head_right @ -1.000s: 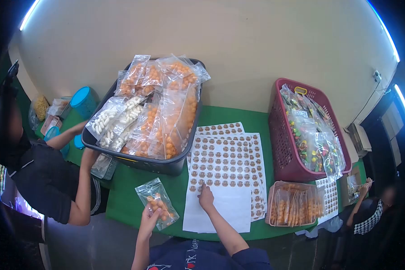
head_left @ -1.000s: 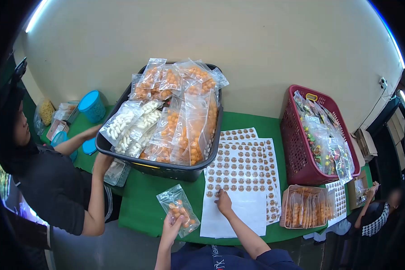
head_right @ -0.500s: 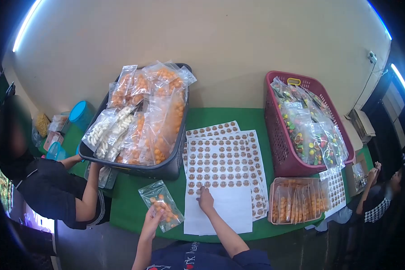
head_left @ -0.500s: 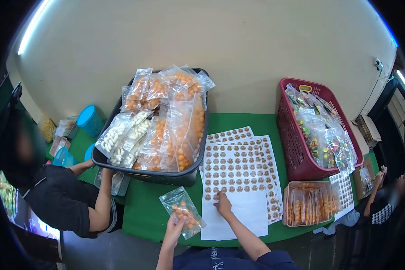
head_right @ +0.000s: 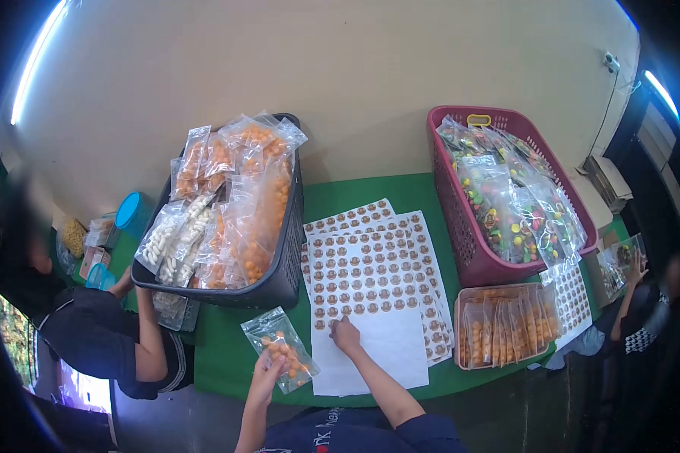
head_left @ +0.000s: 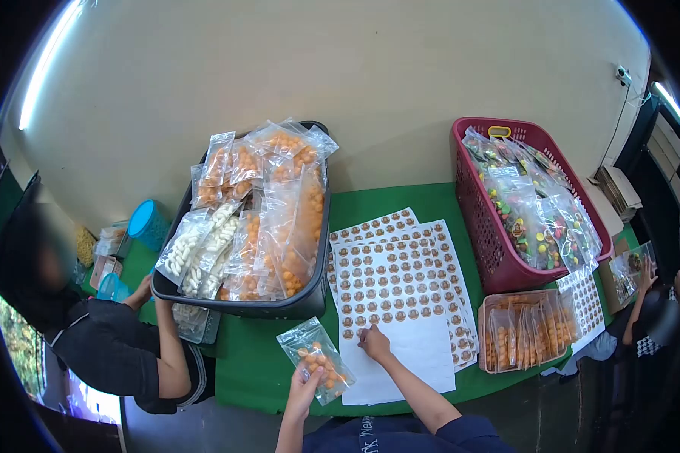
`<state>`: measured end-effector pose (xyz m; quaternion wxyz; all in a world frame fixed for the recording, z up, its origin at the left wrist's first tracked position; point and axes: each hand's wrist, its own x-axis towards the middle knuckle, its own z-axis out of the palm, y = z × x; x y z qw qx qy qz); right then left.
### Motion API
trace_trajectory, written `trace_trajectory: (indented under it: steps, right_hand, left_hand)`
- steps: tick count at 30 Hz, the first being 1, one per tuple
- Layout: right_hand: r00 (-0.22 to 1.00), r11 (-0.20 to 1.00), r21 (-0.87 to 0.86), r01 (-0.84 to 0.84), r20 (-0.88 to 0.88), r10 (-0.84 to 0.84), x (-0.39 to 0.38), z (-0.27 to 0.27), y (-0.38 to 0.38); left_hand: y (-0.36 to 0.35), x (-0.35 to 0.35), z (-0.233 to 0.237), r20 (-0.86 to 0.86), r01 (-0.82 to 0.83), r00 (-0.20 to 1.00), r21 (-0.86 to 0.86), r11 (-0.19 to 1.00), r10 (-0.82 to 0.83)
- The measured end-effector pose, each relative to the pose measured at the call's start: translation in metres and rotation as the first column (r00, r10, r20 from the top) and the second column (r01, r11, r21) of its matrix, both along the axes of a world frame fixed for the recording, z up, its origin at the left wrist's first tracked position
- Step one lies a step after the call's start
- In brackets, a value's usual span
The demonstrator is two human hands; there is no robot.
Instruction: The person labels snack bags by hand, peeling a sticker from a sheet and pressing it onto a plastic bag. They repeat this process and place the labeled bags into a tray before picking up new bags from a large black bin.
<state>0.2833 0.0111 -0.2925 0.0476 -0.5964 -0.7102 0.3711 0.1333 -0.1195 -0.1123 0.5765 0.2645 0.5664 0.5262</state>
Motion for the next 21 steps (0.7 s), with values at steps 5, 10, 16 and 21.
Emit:
trace_trajectory:
  steps: [5, 10, 16, 21]
  right_hand:
    - [0.986, 0.976, 0.192, 0.106, -0.148, -0.078, 0.003, -0.005, -0.013]
    - [0.986, 0.966, 0.228, 0.12, -0.138, -0.09, 0.002, -0.002, -0.015]
    - [0.97, 0.961, 0.211, 0.179, -0.204, -0.135, 0.001, -0.013, -0.008]
    - [0.993, 0.956, 0.275, 0.103, -0.08, -0.084, -0.005, -0.011, -0.002]
  left_hand:
    - [-0.001, 0.0, 0.002, -0.015, 0.013, 1.0, 0.016, 1.0, -0.013]
    - [-0.002, -0.003, -0.002, 0.006, 0.001, 1.0, 0.018, 1.0, -0.001]
    - [-0.003, -0.011, -0.012, 0.005, -0.004, 1.0, 0.008, 1.0, 0.004]
    - [-0.001, -0.013, -0.011, 0.027, -0.003, 1.0, 0.011, 1.0, 0.003]
